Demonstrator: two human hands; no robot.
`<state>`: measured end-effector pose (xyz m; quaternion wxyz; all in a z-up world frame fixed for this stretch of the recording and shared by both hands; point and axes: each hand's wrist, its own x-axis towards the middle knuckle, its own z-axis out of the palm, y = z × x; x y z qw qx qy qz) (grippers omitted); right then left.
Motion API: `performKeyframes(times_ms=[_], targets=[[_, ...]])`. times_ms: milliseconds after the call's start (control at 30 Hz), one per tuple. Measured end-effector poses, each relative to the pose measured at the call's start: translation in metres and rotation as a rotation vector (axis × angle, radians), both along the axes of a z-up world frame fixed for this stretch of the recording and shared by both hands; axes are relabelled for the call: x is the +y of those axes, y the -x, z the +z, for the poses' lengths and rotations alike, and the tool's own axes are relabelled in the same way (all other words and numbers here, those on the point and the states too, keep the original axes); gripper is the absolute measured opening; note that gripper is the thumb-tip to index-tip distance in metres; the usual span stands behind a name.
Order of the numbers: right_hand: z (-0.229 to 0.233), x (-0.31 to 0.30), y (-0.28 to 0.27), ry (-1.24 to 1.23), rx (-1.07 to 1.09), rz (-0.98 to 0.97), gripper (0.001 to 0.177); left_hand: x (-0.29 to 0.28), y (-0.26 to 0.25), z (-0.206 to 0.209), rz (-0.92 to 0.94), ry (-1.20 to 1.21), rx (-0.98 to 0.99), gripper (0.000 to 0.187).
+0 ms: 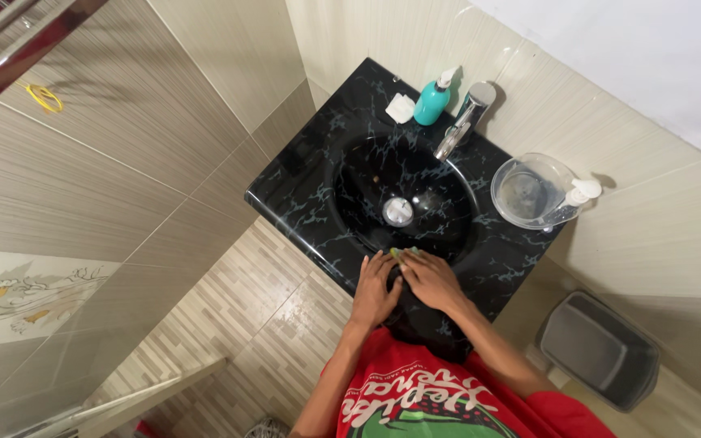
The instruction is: The person scrubs a black bathroom sink with a yellow sponge, repeatedly wiping the basin and countertop. The person briefly turns on the faucet to rinse the sponge and continues scrubbing the sink surface.
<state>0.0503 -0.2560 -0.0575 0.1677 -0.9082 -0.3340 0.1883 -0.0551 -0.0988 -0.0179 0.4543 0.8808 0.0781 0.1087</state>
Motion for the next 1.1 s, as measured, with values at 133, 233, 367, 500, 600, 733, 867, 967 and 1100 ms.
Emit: performKeyframes(times_ms=[133, 233, 367, 500, 600, 733, 867, 967, 1100], targets=[[0.015, -0.023, -0.008, 0.114, -0.124, -0.044, 0.049, 0.002, 0.005, 0.0, -0.012, -0.001, 0.006, 0.038], [0.016, -0.015, -0.015, 0.164, -0.252, -0.107, 0.047, -0.001, 0.002, 0.001, 0.018, 0.007, -0.001, 0.037], [0.0, 0.015, -0.011, 0.09, -0.089, -0.086, 0.048, -0.005, -0.005, 0.008, 0.03, 0.007, 0.002, 0.037], [-0.008, 0.006, 0.002, -0.142, -0.045, 0.0, 0.048, -0.003, -0.005, 0.011, 0.021, 0.019, -0.042, 0.036], [-0.003, -0.013, -0.002, -0.048, -0.046, -0.02, 0.046, -0.003, -0.003, 0.004, 0.015, -0.109, -0.122, 0.034], [0.011, -0.028, -0.015, 0.051, -0.256, -0.093, 0.041, -0.003, -0.002, -0.002, 0.042, -0.086, -0.13, 0.031], [0.022, 0.0, -0.017, 0.114, -0.216, -0.123, 0.043, -0.004, -0.006, 0.002, 0.068, -0.076, -0.114, 0.027], [0.021, 0.012, -0.011, 0.016, -0.065, -0.083, 0.046, -0.006, -0.008, 0.003, 0.074, -0.091, -0.131, 0.029], [0.021, -0.003, 0.006, -0.061, -0.038, -0.009, 0.049, -0.001, -0.008, 0.002, 0.059, -0.061, -0.134, 0.029]])
